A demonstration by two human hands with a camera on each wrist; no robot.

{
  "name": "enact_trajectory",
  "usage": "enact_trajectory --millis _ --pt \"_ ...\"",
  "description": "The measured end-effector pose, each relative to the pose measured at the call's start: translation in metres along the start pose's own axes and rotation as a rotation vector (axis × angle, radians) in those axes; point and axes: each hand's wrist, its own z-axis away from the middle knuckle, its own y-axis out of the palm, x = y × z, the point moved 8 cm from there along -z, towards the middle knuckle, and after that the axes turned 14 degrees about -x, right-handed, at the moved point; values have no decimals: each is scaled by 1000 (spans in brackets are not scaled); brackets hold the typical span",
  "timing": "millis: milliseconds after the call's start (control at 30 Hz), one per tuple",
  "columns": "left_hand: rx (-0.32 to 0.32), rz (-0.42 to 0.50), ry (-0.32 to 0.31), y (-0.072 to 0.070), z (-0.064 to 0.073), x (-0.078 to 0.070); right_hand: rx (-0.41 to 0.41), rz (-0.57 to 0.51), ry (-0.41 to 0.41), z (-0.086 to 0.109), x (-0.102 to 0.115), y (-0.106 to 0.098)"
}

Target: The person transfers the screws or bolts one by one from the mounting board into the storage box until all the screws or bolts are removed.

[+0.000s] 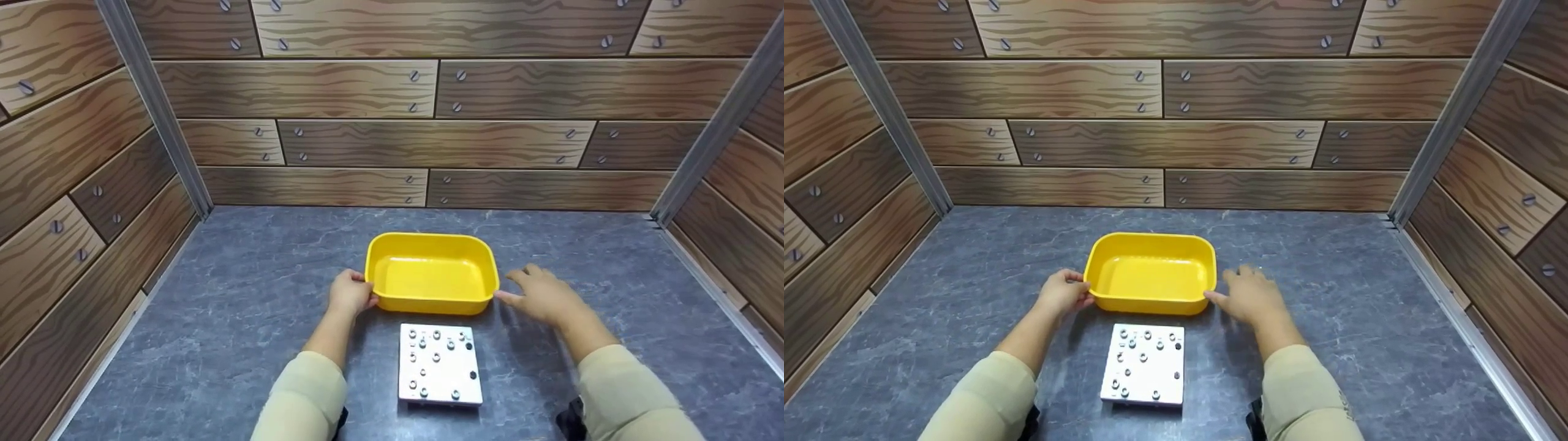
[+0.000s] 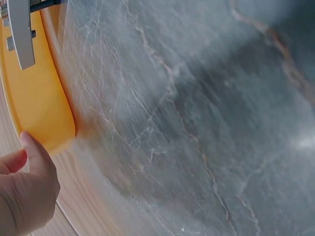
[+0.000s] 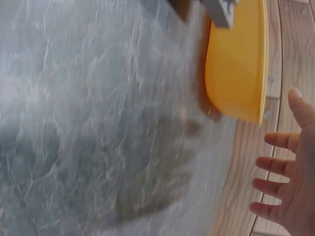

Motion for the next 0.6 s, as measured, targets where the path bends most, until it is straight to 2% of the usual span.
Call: enact_trajectory --millis 333,600 --pt "3 7 -16 0 -2 3 -33 -58 -206 5 54 3" --pt "14 8 -15 1 -1 3 10 -116 -274 12 83 11"
